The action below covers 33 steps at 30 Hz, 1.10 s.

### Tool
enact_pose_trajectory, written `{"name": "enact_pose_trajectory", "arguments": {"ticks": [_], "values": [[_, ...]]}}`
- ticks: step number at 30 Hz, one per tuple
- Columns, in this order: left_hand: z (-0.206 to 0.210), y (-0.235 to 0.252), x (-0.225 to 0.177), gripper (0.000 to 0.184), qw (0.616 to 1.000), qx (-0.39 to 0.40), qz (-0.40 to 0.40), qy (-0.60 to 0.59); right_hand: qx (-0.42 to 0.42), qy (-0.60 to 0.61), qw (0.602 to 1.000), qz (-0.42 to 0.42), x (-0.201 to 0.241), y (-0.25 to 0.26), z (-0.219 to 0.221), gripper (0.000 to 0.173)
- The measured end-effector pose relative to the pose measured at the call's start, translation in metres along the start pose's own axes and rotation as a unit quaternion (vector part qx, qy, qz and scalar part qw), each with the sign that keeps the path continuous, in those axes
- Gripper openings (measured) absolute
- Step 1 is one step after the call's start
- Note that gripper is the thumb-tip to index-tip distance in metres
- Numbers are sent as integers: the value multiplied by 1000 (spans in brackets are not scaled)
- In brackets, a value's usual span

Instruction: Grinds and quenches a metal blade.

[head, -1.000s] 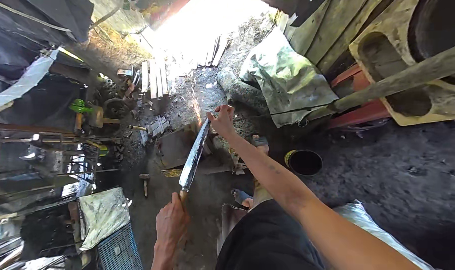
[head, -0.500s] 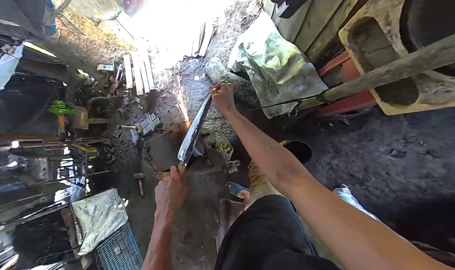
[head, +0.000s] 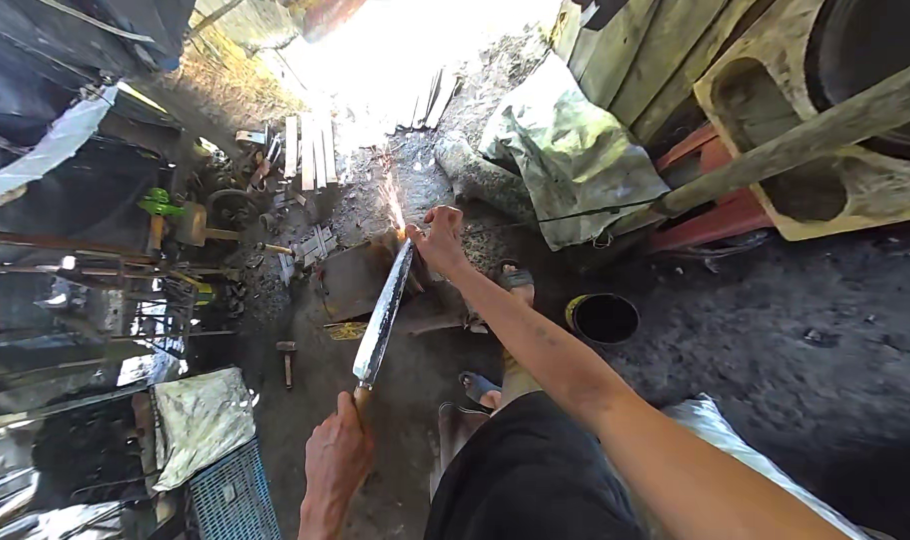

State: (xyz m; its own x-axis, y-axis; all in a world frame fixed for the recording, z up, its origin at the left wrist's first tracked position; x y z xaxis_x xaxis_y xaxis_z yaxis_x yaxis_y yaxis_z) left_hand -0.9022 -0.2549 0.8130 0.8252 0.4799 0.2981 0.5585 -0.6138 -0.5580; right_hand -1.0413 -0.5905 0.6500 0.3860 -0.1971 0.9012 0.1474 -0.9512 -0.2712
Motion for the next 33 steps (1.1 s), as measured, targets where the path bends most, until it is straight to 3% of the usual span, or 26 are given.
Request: {"name": "enact_pose_trajectory", "arguments": {"ticks": [5, 10, 14, 22, 33], "values": [[-21, 65, -42, 37, 999, -27, 34, -12, -6, 6, 1000, 27, -14, 58, -11, 51], [-57, 144, -109, 38, 994, -61, 91, 10, -32, 0, 998, 53, -39, 145, -55, 47], [-70, 165, -132, 39, 992, -61, 103, 24, -55, 21, 994, 86, -57, 172, -78, 43], [-37, 112, -77, 40, 996, -59, 63, 14, -59, 48, 996, 42, -33, 110, -49, 46], [18, 5, 4, 37, 1000, -16, -8, -8, -50, 6, 999, 8, 0, -5, -8, 66]]}}
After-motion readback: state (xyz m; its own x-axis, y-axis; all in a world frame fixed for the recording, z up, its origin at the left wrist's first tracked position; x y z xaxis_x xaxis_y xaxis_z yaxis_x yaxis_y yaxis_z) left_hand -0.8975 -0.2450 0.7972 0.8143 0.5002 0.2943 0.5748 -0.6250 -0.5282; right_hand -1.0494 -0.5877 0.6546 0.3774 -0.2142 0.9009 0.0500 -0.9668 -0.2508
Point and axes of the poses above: each hand's wrist, its own y-axis towards the middle knuckle, its own z-axis out of the palm, x = y × z, the point moved 10 cm from there along y, towards the middle knuckle, and after that the axes turned 2 degrees about -x, right-handed, at the moved point
